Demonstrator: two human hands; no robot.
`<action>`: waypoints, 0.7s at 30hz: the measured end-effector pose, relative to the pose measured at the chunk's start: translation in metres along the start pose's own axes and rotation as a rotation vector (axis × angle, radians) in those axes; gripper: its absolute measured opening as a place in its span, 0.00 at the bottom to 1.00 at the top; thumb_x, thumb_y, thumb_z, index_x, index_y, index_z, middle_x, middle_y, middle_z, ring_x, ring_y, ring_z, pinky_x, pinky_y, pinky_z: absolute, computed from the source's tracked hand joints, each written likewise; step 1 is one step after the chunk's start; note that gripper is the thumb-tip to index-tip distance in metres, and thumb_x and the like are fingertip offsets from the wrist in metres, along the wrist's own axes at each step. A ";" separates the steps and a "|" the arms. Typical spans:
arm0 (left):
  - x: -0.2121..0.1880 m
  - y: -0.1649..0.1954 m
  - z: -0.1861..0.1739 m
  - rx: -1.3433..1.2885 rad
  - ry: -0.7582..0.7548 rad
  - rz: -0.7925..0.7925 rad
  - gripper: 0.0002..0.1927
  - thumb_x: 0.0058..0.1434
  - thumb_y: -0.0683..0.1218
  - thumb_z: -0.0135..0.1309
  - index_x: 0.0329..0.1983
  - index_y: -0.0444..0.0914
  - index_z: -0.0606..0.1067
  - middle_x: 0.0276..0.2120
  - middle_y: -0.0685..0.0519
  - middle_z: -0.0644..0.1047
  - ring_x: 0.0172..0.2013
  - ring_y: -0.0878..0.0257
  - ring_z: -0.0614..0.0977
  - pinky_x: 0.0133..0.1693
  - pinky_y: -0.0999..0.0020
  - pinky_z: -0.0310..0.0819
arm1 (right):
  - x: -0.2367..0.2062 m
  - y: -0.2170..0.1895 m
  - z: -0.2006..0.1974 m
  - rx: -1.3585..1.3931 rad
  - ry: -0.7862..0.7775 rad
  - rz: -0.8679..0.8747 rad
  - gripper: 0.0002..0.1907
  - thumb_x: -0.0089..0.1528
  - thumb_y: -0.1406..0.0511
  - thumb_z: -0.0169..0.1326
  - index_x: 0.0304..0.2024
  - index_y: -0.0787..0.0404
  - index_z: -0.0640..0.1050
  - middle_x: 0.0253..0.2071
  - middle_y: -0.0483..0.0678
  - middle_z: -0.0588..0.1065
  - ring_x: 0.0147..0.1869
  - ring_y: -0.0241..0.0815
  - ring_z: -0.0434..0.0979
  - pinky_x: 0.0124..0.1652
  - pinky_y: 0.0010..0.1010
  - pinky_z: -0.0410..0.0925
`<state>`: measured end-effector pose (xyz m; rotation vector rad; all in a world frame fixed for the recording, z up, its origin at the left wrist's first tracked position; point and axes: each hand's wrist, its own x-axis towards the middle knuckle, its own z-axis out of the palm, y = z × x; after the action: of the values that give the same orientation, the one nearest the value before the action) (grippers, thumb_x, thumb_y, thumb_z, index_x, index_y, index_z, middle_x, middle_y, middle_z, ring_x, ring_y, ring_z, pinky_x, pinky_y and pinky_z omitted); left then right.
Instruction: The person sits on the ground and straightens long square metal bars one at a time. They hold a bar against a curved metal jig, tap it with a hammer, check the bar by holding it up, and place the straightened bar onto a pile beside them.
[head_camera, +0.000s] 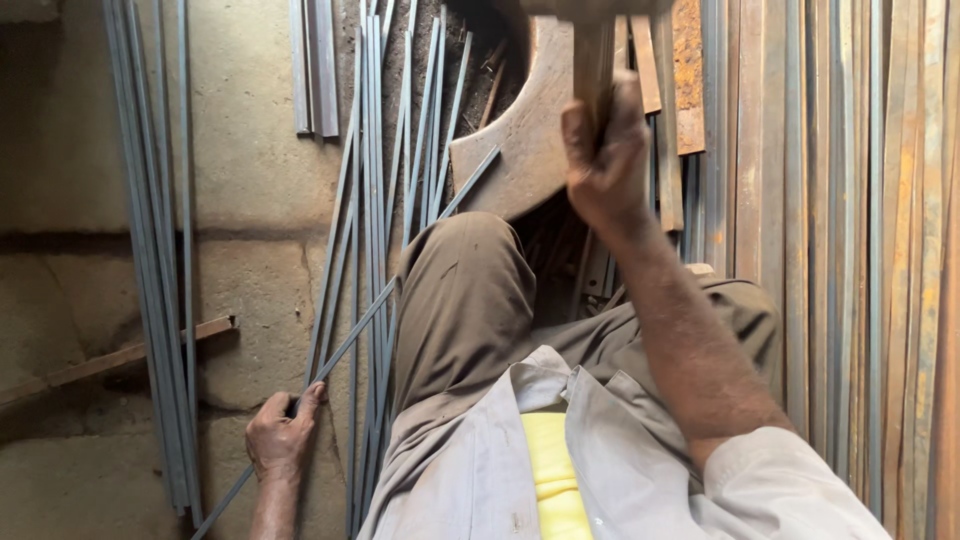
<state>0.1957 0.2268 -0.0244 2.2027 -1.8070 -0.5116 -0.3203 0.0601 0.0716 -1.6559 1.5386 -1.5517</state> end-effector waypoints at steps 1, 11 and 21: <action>0.001 -0.001 0.001 -0.005 0.009 0.019 0.27 0.57 0.62 0.66 0.22 0.35 0.73 0.23 0.44 0.77 0.25 0.45 0.78 0.29 0.51 0.70 | -0.004 0.006 0.011 -0.052 0.012 0.015 0.09 0.76 0.61 0.48 0.45 0.60 0.66 0.25 0.44 0.68 0.24 0.34 0.69 0.25 0.29 0.65; 0.002 -0.005 0.003 -0.120 -0.073 -0.012 0.24 0.54 0.61 0.67 0.24 0.34 0.78 0.22 0.42 0.78 0.22 0.50 0.79 0.31 0.57 0.73 | -0.088 0.082 0.019 0.374 -0.009 0.898 0.17 0.70 0.49 0.49 0.40 0.55 0.66 0.23 0.42 0.65 0.17 0.32 0.61 0.16 0.30 0.57; 0.106 0.110 0.073 -0.390 -0.454 0.170 0.17 0.65 0.53 0.57 0.49 0.37 0.80 0.29 0.45 0.82 0.30 0.61 0.82 0.36 0.64 0.75 | -0.116 0.081 0.002 -0.219 -0.239 0.667 0.26 0.67 0.50 0.54 0.52 0.65 0.70 0.42 0.54 0.76 0.43 0.45 0.76 0.40 0.37 0.70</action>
<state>0.0852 0.1031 -0.0586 1.7477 -1.8701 -1.2850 -0.3277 0.1351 -0.0485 -1.1781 1.9061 -0.8330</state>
